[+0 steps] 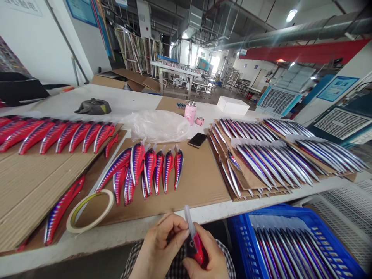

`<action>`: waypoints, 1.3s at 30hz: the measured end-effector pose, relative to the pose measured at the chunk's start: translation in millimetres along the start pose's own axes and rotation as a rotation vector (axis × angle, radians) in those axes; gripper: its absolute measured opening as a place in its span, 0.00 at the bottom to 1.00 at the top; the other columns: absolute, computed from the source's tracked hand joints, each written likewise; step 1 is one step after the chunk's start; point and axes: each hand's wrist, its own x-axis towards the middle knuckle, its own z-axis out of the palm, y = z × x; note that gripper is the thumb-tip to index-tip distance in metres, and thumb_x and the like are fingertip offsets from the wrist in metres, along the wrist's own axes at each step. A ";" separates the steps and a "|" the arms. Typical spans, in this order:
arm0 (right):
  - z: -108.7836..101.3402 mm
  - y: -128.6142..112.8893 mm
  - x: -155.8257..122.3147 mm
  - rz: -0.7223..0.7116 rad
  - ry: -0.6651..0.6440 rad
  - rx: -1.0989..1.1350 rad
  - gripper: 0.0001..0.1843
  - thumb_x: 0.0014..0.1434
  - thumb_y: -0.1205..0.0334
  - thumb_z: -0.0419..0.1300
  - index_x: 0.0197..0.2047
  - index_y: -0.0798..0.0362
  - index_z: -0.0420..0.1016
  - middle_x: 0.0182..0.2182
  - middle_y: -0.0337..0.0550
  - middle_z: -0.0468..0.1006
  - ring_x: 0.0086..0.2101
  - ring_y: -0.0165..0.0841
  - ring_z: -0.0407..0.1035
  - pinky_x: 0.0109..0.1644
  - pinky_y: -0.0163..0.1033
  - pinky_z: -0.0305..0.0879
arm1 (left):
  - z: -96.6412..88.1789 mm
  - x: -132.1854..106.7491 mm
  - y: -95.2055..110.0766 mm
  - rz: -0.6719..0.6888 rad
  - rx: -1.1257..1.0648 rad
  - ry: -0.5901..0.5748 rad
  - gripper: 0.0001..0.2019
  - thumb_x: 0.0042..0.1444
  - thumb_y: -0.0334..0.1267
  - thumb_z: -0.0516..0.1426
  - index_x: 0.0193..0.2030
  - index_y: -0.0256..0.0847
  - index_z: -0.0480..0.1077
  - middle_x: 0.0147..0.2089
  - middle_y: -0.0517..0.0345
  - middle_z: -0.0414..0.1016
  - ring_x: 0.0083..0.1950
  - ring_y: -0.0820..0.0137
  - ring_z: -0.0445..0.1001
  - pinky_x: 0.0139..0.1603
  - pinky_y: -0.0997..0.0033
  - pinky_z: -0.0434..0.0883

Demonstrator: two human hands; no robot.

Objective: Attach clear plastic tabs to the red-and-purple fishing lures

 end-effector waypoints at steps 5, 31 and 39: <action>-0.5 2.8 -1.2 -0.002 0.013 -0.017 0.40 0.35 0.77 0.60 0.55 0.45 0.73 0.46 0.40 0.80 0.46 0.40 0.74 0.52 0.40 0.70 | 6.4 -1.6 9.1 -0.155 -0.160 0.017 0.08 0.55 0.38 0.56 0.26 0.41 0.69 0.23 0.64 0.67 0.25 0.73 0.65 0.27 0.78 0.63; -6.5 1.8 -1.9 -0.147 -0.053 -0.074 0.48 0.33 0.81 0.58 0.58 0.38 0.68 0.49 0.33 0.78 0.48 0.38 0.73 0.53 0.36 0.69 | -2.4 -3.1 0.0 -0.185 -0.462 -0.171 0.11 0.58 0.47 0.57 0.34 0.43 0.63 0.28 0.63 0.69 0.31 0.72 0.65 0.34 0.75 0.63; -16.4 -29.0 2.2 0.077 0.020 -0.113 0.41 0.35 0.76 0.58 0.56 0.46 0.70 0.46 0.40 0.78 0.45 0.40 0.73 0.52 0.41 0.70 | -1.6 -9.3 -5.9 -0.215 -0.409 0.031 0.16 0.51 0.52 0.63 0.40 0.45 0.69 0.27 0.66 0.72 0.28 0.75 0.66 0.32 0.79 0.65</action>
